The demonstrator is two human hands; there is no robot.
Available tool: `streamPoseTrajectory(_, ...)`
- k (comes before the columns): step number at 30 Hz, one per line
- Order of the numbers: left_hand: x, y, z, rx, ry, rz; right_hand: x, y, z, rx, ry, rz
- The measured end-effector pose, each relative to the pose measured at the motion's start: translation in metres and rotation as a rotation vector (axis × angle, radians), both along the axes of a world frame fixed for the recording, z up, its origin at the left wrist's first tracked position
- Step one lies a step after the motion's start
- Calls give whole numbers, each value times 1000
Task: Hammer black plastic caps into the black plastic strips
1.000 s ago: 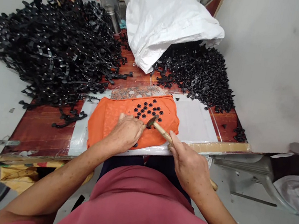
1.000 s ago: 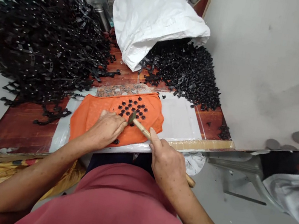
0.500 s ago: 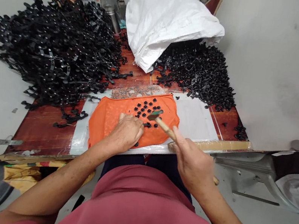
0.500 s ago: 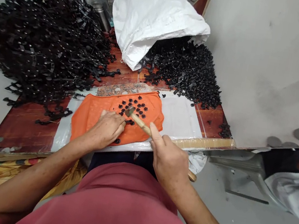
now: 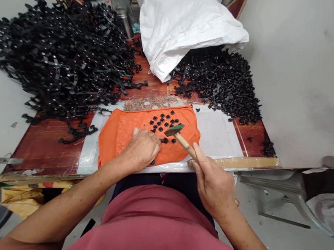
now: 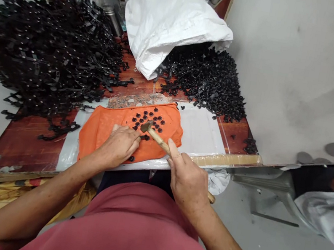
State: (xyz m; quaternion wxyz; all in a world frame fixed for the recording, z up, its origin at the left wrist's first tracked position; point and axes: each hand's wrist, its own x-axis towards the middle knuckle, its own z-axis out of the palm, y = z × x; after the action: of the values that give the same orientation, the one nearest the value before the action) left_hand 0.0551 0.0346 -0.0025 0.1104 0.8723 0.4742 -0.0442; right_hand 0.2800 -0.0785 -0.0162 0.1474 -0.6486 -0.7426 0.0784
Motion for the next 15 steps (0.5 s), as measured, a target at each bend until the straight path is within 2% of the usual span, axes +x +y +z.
streamPoseTrajectory(4, -2, 0, -4, 17, 3, -7, -2, 5, -2, -16, -10, 38)
streamPoseTrajectory(7, -2, -3, -4, 21, 4, -21, 0, 7, 3, 41, 148, 20)
streamPoseTrajectory(9, -6, -5, 3, 53, -10, -47, 5, 7, 8, 79, 264, -2)
streamPoseTrajectory(12, -27, 5, 30, 160, 23, -54, 19, 7, 13, 55, 321, -70)
streamPoseTrajectory(14, -58, 23, 61, 273, 118, 30, 30, 9, 11, -20, 324, -125)
streamPoseTrajectory(15, -79, 35, 79, 344, 164, 116, 36, 10, 8, -55, 327, -149)
